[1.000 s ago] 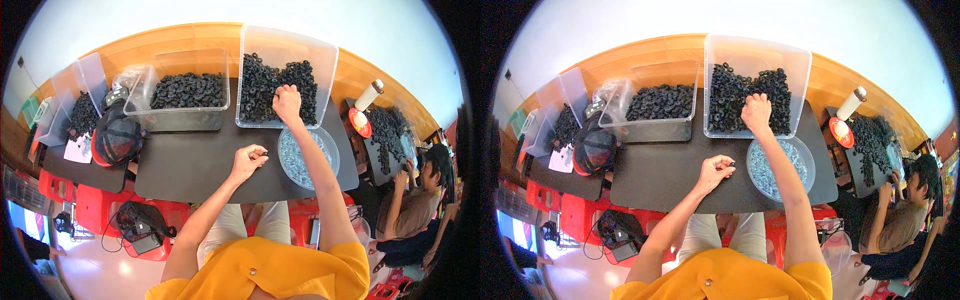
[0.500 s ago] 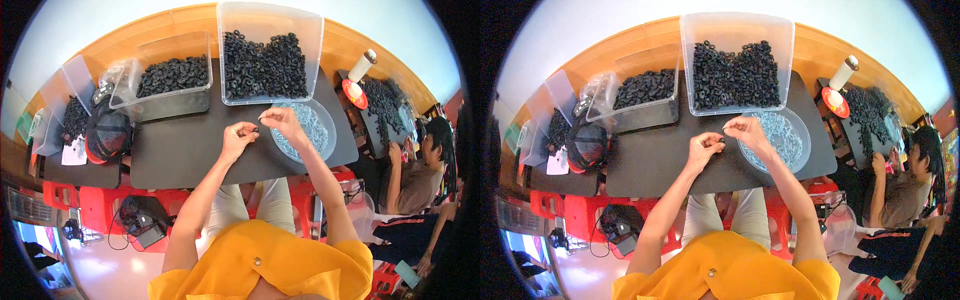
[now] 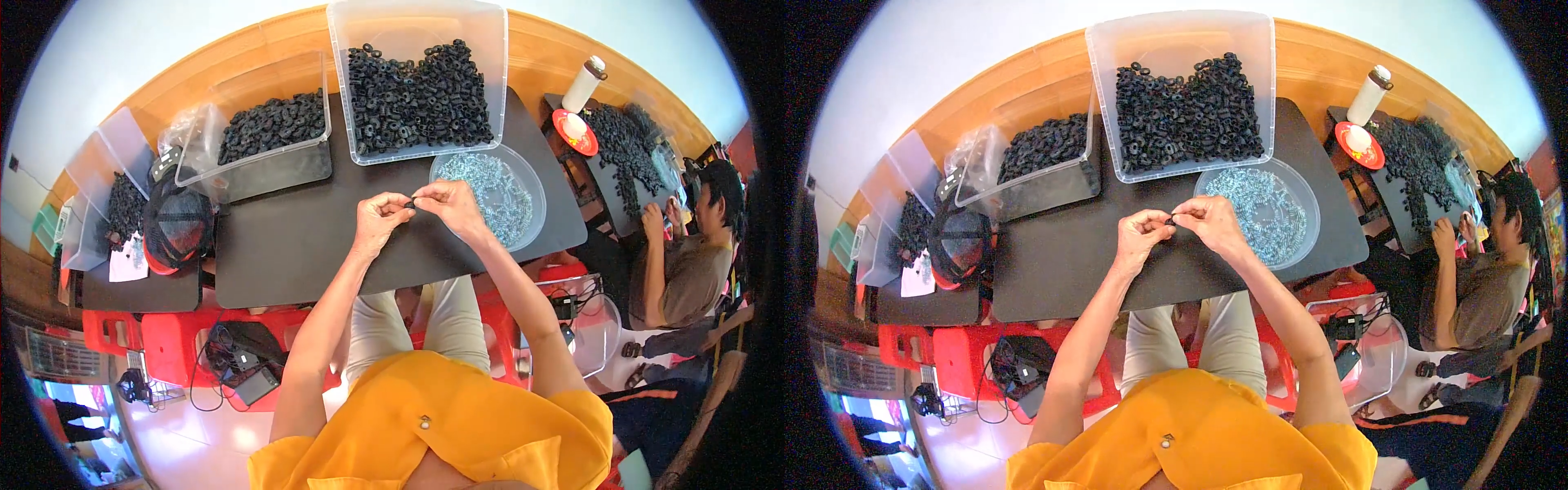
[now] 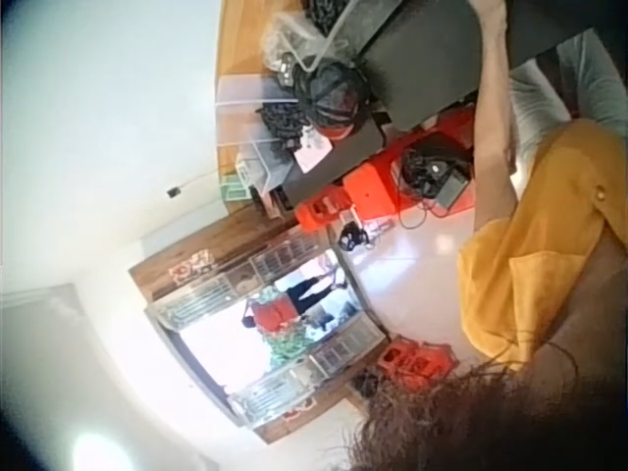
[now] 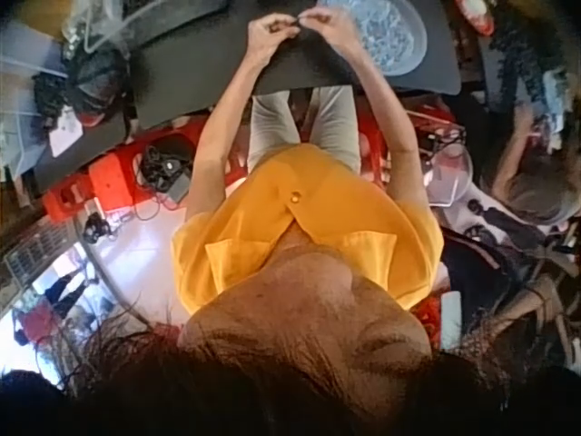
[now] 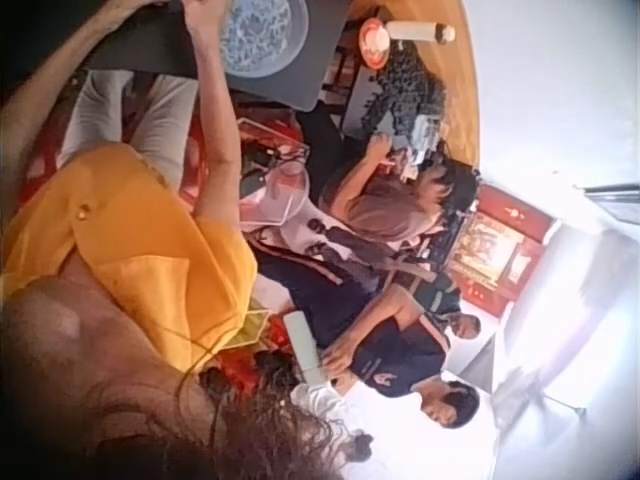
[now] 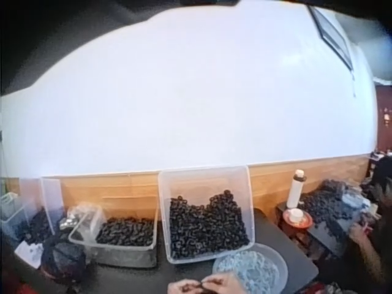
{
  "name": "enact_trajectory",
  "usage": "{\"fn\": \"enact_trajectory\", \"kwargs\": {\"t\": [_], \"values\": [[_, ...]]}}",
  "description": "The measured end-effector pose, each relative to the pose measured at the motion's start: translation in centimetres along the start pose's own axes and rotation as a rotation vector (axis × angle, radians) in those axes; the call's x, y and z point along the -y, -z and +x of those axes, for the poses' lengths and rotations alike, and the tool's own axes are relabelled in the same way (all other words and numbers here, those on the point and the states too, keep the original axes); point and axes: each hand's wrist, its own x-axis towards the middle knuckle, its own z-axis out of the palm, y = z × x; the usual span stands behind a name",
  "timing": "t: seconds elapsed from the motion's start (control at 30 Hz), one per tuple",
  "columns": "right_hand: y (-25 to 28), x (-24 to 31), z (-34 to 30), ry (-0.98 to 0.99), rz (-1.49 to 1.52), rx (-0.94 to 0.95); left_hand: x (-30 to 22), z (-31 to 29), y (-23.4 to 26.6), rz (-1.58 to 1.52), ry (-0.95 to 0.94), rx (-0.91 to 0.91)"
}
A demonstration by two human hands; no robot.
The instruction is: The recorder is assembling small black plastic components by inserting clear plastic pieces into them.
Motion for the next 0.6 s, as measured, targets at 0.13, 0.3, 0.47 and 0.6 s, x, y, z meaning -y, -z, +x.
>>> {"fn": "enact_trajectory", "kwargs": {"t": [0.13, 0.3, 0.47, 0.6], "values": [[0.1, -0.1, 0.1, 0.028, -0.045, 0.007, -0.2, 0.1, -0.1, -0.011, -0.006, 0.010], [-0.4, 0.8, -0.2, 0.058, -0.095, -0.025, -0.4, 0.0, 0.0, -0.016, 0.018, 0.021], [-0.7, 2.6, -0.7, 0.153, -0.340, -0.070, -0.5, -0.1, 0.1, -0.001, 0.000, 0.047], [-0.2, 0.5, -0.2, 0.146, -0.217, -0.096, -0.6, 0.1, -0.2, 0.008, 0.009, 0.080]]}}
